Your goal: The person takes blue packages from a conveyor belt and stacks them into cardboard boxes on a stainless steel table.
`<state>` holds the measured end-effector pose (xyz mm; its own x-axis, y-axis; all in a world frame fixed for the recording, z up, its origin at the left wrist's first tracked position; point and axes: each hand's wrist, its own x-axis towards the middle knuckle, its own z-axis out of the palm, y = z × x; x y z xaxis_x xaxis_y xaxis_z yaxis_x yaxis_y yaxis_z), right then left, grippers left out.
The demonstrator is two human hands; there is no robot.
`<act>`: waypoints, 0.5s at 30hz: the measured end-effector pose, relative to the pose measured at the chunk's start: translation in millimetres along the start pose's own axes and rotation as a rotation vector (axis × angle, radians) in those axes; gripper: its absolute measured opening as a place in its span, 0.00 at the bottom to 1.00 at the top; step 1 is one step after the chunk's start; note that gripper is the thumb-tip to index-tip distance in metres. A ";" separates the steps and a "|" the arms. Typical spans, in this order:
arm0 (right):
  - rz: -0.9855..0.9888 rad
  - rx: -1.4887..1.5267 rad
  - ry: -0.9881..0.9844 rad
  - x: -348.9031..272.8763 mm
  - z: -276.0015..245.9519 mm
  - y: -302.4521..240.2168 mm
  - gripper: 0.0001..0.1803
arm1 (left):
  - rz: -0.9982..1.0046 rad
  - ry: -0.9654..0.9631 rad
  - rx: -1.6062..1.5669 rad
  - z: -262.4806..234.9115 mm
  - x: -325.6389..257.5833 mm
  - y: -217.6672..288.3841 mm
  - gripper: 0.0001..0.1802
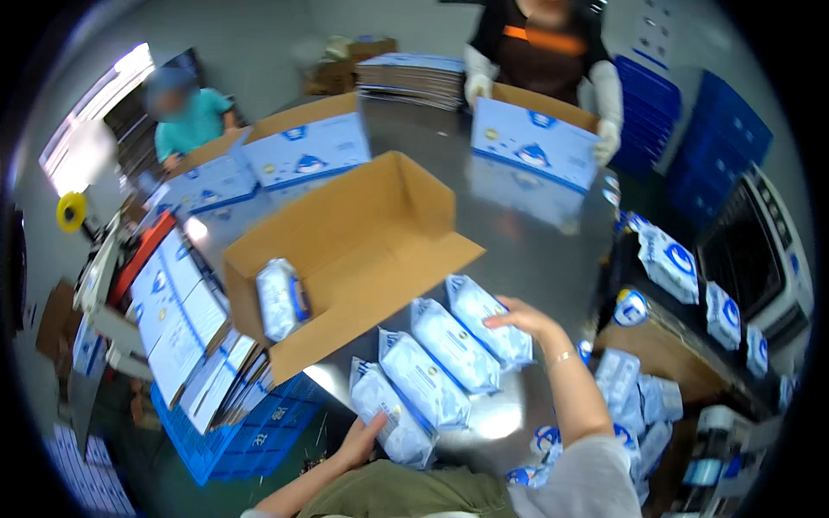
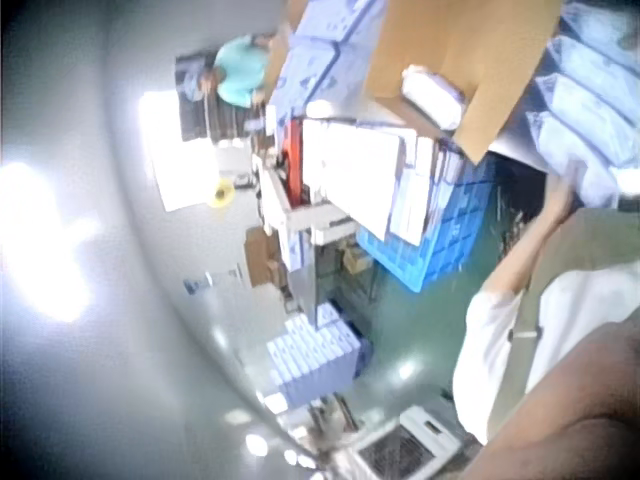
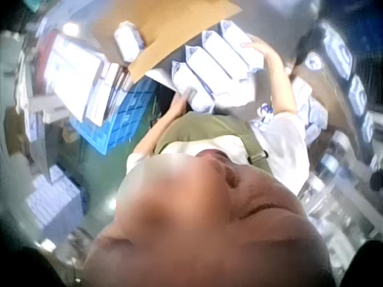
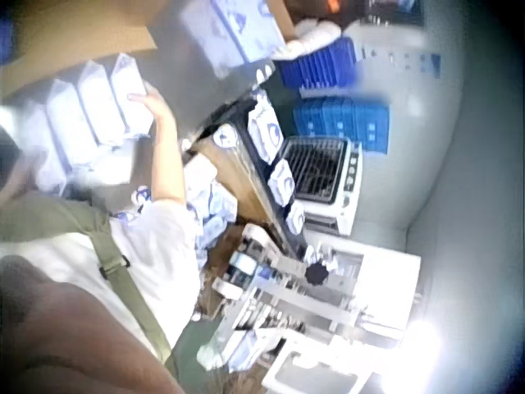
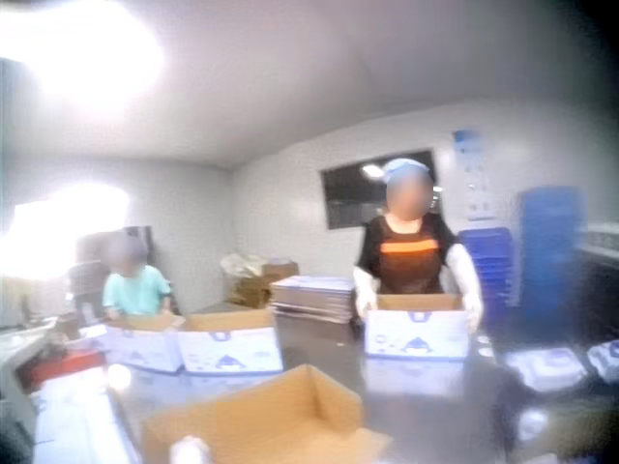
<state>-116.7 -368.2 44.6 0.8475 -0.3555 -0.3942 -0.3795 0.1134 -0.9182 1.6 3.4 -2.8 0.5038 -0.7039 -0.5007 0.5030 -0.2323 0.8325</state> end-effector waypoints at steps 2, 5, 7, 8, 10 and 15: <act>-0.030 0.119 0.018 -13.8 8.5 12.5 0.44 | 0.146 -0.008 -0.015 4.4 5.0 -7.5 0.29; -0.202 0.325 0.143 -37.3 -6.3 60.8 0.43 | 0.211 -0.054 0.067 12.8 2.3 -4.8 0.31; -0.276 0.482 0.245 -64.0 -13.2 80.2 0.46 | 0.309 -0.045 0.159 27.2 -8.2 8.7 0.38; -0.361 0.547 0.249 -71.8 -21.0 83.8 0.47 | 0.395 -0.004 0.276 35.5 -20.7 29.2 0.39; -0.541 0.579 0.335 -85.5 -60.3 101.9 0.48 | 0.631 0.021 0.400 45.7 -29.6 62.6 0.44; -1.048 0.336 0.324 -80.8 -70.2 -20.2 0.40 | 1.269 0.053 0.136 43.4 -1.5 170.8 0.53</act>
<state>-203.6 -406.9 97.7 0.5351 -0.6377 0.5540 0.6156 -0.1547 -0.7727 56.3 -64.3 150.4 0.6052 -0.4547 0.6535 -0.4231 0.5116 0.7478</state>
